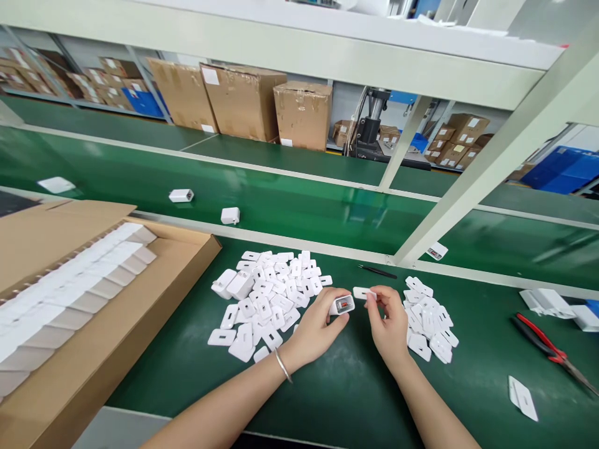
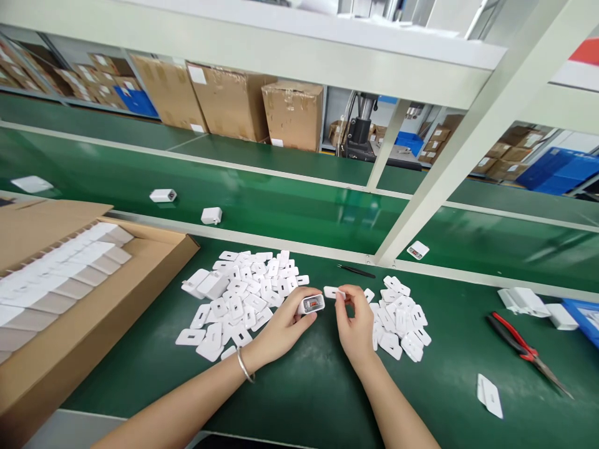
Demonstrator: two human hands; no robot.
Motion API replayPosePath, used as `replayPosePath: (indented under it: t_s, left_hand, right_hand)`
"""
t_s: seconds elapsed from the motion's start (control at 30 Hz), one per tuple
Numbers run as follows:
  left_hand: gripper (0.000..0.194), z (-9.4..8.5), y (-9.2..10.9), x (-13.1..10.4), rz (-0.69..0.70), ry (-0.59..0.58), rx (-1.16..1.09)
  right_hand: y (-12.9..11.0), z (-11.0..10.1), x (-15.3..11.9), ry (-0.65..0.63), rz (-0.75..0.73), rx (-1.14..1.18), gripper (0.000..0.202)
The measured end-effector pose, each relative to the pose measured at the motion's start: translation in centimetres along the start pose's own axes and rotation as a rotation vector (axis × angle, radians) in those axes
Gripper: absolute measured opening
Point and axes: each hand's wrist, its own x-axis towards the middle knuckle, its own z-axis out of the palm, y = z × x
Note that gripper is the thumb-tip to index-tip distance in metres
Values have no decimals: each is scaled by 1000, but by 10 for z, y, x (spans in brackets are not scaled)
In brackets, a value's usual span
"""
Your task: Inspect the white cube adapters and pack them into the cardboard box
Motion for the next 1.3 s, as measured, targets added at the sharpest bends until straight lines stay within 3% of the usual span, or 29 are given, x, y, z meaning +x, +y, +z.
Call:
replayPosePath:
  t_s: [0.1,0.2,0.43,0.77,1.07,1.17,1.3]
  left_hand:
    - [34,0,1,0,-13,0,7]
    - [34,-1,1,1,-10,1,9]
    - [37,0,-2,1,51,-9,38]
    - [36,2,-2,-1,116,-26,41]
    - [33,1,1,-2,201,-31,40]
    - [32,0,1,-3,284,-31,1]
    - [36,-1,-3,-6,330,-37,-23]
  right_hand:
    - [0,-4,3,144,9,-39,10]
    - [-4,-8,7,172,79,76,15]
    - [-17,0,9,-188,340,418,24]
    - [-21,7,2,-223,431,462,29]
    - [-16,7,-1,-226,287,337,23]
    - [-15,7,-2,-270,349,387,34]
    - [-18,8,-3,-427,361,370,43]
